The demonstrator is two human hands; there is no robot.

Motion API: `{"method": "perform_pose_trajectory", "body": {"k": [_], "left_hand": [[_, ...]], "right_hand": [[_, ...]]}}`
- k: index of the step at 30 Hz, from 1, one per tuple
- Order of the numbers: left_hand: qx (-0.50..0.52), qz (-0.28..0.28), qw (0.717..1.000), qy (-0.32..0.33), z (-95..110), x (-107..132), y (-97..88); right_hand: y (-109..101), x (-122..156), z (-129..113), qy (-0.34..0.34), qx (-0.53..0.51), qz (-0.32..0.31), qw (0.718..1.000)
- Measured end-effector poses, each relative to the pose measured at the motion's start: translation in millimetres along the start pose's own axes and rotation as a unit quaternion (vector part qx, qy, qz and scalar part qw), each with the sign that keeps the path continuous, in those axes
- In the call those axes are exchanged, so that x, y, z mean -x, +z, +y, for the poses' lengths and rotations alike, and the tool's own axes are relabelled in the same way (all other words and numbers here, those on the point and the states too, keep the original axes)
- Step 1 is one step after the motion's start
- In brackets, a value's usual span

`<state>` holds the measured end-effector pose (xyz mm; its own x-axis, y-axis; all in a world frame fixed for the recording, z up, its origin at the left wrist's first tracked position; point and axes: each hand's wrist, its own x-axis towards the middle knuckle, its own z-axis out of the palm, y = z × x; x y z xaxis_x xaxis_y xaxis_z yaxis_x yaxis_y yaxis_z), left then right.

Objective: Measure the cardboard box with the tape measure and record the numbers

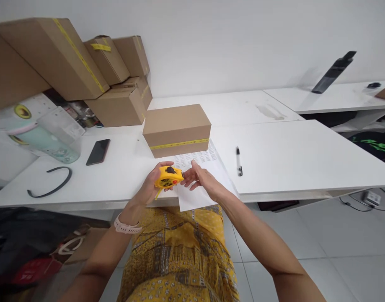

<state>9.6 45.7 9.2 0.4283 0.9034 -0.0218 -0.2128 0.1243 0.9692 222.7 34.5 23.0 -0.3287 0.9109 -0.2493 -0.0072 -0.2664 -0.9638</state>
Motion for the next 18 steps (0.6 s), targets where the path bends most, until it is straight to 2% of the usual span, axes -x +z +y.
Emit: {"method": "perform_pose_trajectory", "body": {"k": [3, 6, 9, 11, 14, 18], "left_hand": [[-0.031, -0.005, 1.0, 0.006, 5, -8, -7.3], [-0.078, -0.017, 0.997, 0.004, 13, -13, -14.2], [-0.119, -0.019, 0.993, 0.001, 27, -20, -17.4], [-0.126, -0.015, 0.992, 0.001, 41, -27, -22.1], [-0.134, 0.012, 0.991, 0.021, 70, -40, -43.0], [-0.187, 0.068, 0.979, 0.044, 121, -66, -100.4]], "right_hand": [[-7, -10, -12, 0.006, 0.039, -0.004, 0.999], [-4, -22, -19, 0.011, 0.073, -0.014, 0.997], [6, -35, -23, 0.006, 0.064, -0.051, 0.997], [4, -44, -32, -0.014, 0.036, -0.063, 0.997], [-27, -62, -61, -0.081, 0.006, -0.005, 0.997], [-105, -91, -112, -0.165, 0.01, 0.141, 0.976]]}}
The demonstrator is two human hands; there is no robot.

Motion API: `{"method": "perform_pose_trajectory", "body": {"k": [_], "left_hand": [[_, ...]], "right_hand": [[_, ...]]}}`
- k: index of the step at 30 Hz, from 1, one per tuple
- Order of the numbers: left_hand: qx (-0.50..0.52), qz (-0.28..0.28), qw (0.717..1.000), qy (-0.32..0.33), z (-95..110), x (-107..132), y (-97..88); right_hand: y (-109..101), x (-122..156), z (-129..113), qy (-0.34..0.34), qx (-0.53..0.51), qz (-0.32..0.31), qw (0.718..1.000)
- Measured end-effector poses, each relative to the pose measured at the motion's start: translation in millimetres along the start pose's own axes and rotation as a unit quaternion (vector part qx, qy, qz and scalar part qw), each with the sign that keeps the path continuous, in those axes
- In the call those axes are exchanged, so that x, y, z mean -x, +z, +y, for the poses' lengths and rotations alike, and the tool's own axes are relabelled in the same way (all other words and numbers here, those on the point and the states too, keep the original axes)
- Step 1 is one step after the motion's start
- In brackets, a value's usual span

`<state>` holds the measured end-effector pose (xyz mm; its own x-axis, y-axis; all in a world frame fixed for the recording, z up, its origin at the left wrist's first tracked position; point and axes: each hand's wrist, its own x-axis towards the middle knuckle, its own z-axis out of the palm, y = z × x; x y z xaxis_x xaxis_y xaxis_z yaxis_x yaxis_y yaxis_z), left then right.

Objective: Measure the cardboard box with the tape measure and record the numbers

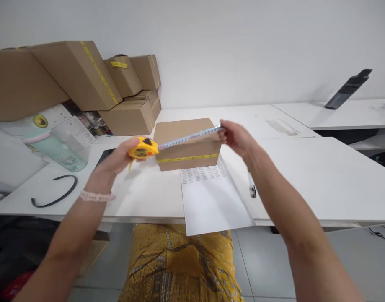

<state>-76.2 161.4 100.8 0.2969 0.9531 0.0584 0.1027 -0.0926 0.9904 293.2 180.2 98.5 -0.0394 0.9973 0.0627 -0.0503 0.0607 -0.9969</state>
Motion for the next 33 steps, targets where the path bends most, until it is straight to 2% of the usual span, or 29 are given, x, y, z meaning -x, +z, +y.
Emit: {"method": "perform_pose_trajectory", "body": {"k": [2, 4, 6, 9, 13, 19, 25, 33], "left_hand": [[-0.019, 0.02, 0.999, -0.019, 9, -21, -36.7], [-0.025, 0.039, 0.998, -0.043, 14, -42, -67.6], [-0.031, 0.049, 0.996, -0.065, 15, -59, -90.0], [-0.037, 0.055, 0.993, -0.093, 12, -75, -107.5], [-0.041, 0.043, 0.993, -0.104, 5, -85, -110.6], [-0.031, 0.003, 0.994, -0.101, 1, -92, -97.2], [-0.024, -0.022, 0.995, -0.099, 0, -98, -84.6], [-0.037, -0.028, 0.994, -0.101, -2, -91, -86.2]], "right_hand": [[-28, -29, -7, -0.013, 0.024, 0.022, 0.999], [-43, -51, -4, 0.01, 0.059, 0.054, 0.997], [-44, -67, 7, 0.037, 0.097, 0.079, 0.991], [-31, -80, 25, 0.049, 0.158, 0.091, 0.982], [-15, -86, 37, 0.046, 0.209, 0.088, 0.973], [-6, -83, 36, 0.084, 0.26, 0.081, 0.959], [-1, -80, 35, 0.128, 0.248, 0.072, 0.958], [6, -75, 27, 0.141, 0.25, 0.083, 0.954]]}}
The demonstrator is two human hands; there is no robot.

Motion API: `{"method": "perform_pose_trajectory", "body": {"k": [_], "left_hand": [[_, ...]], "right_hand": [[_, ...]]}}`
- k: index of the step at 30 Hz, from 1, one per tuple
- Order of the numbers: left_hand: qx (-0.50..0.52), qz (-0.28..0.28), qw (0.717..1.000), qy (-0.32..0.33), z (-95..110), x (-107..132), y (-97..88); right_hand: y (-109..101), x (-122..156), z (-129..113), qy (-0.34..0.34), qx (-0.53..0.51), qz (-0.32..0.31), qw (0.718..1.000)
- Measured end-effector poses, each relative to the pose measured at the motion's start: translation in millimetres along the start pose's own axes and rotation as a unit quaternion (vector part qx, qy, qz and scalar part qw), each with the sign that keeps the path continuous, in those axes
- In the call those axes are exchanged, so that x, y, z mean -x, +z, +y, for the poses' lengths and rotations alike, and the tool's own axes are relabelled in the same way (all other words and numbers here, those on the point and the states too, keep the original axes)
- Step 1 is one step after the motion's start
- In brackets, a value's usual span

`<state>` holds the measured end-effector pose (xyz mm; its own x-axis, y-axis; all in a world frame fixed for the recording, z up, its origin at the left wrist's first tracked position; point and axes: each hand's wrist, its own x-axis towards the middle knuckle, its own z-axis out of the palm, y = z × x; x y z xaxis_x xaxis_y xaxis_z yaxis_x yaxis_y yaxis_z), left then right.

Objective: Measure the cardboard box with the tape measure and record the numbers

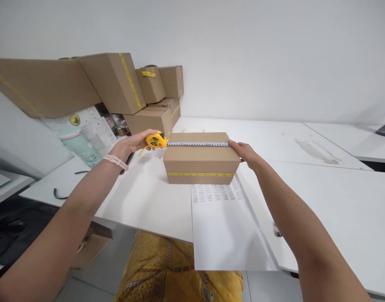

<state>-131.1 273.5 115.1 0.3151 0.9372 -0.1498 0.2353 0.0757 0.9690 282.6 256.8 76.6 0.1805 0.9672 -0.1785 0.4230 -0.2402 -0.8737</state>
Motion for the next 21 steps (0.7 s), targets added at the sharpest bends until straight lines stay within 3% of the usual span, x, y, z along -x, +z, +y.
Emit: {"method": "perform_pose_trajectory", "body": {"k": [17, 21], "left_hand": [[-0.005, 0.028, 1.0, 0.01, -11, 16, -6.3], [-0.008, 0.03, 0.999, 0.013, -7, 16, -3.5]], "right_hand": [[2, 11, -8, -0.003, 0.006, 0.0, 1.0], [3, 4, -7, -0.039, 0.037, 0.04, 0.998]]}}
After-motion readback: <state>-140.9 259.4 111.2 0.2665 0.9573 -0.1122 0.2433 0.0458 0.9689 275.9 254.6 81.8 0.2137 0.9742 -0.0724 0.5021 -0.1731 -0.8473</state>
